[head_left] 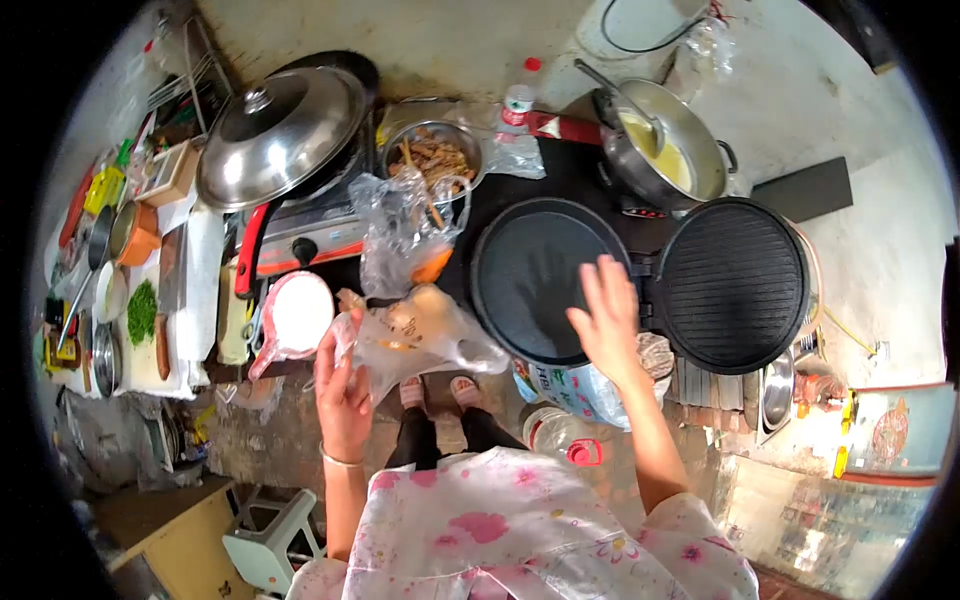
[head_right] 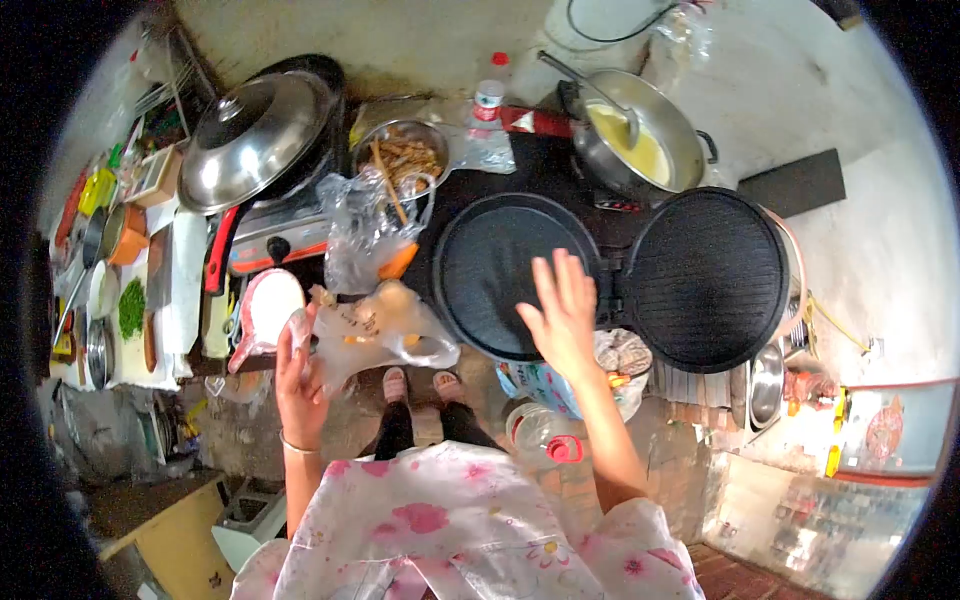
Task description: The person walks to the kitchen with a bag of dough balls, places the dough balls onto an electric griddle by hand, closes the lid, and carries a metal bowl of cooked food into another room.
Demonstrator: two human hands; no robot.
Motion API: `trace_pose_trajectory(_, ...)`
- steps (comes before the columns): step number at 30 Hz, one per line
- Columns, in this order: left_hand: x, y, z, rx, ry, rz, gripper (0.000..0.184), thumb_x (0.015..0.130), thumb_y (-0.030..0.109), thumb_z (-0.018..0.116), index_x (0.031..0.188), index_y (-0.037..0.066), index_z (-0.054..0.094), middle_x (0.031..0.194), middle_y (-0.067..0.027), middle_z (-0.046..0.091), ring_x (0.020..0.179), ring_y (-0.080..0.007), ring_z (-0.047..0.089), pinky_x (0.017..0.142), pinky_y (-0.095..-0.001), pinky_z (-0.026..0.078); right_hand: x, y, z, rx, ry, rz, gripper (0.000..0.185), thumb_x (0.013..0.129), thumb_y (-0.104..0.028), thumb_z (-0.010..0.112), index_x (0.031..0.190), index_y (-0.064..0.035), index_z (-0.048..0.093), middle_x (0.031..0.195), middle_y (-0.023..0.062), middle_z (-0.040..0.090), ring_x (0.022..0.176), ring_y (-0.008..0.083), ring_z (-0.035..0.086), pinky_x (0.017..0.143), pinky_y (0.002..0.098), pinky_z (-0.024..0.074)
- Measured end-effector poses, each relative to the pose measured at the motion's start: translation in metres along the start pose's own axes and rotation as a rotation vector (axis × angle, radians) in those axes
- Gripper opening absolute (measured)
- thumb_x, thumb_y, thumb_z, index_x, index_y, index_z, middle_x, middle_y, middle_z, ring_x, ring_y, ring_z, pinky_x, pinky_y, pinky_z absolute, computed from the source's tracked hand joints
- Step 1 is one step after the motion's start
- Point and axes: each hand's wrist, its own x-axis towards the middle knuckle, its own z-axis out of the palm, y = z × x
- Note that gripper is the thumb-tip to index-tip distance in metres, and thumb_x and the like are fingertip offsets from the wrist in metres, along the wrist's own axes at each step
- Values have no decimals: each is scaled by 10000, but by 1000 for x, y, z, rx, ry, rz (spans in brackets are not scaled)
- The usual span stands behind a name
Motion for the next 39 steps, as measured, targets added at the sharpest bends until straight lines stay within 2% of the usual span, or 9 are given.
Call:
trace_pose_trajectory(4,0,2,-1,-34,-57,4,455,860,120,441,1296,77,315,1346,-117,345,439,6,225,345,-127,206,18,24,102,-96,-210,30,567,852,-415,446,1301,-85,341,1359,215,249,1255,378,234,995,532,191)
trace_pose_trajectory(6,1,0,-6,6,-74,15,463,861,127,445,1304,90,313,1334,-140,358,435,7,233,342,-127,208,26,25,108,-106,-60,70,482,843,-306,502,1233,-38,414,1292,225,350,1206,378,318,971,494,268)
trace_pose_trajectory(9,-2,3,-6,-35,-63,-23,475,858,136,455,1310,101,312,1313,-166,381,424,8,238,343,-127,210,43,-20,43,530,250,148,185,817,-61,526,972,33,564,986,198,570,844,271,589,726,320,470)
trace_pose_trajectory(12,-3,1,-14,-21,-93,-35,499,848,148,475,1315,103,307,1291,-183,404,410,6,235,340,-130,214,31,-85,-14,1108,-11,-13,90,788,-11,534,715,22,576,738,112,626,599,144,596,552,247,478)
trace_pose_trajectory(16,-5,2,-25,-18,-109,-67,496,842,163,494,1301,81,324,1241,-155,464,418,-8,265,340,-150,221,32,-148,19,990,-484,-513,140,820,-51,502,912,49,538,869,183,588,772,313,586,676,343,477)
trace_pose_trajectory(20,-14,1,-37,-7,-204,-95,515,843,151,506,1317,101,312,1221,-174,472,424,-12,273,338,-150,229,50,-116,101,245,-573,-136,121,805,-36,474,861,45,544,784,232,595,738,357,594,625,428,457)
trace_pose_trajectory(24,-20,-1,-39,-59,-242,-153,523,848,148,502,1329,110,301,1219,-190,463,427,-17,273,342,-153,241,43,-122,100,528,-453,-68,177,775,-103,557,891,28,585,808,234,599,761,376,589,676,406,476)
trace_pose_trajectory(28,-23,-6,-40,-105,-242,-165,527,852,150,501,1333,102,290,1223,-190,457,431,-23,271,348,-157,254,31,-146,126,-28,-644,-115,342,737,-276,634,976,-33,600,976,187,587,925,322,562,789,404,444)
trace_pose_trajectory(39,-22,-11,-35,-118,-224,-157,521,862,160,490,1335,93,281,1230,-194,451,435,-25,272,352,-163,255,14,-131,181,107,-303,-197,294,692,-221,617,934,-58,579,937,162,555,847,333,538,717,414,429)
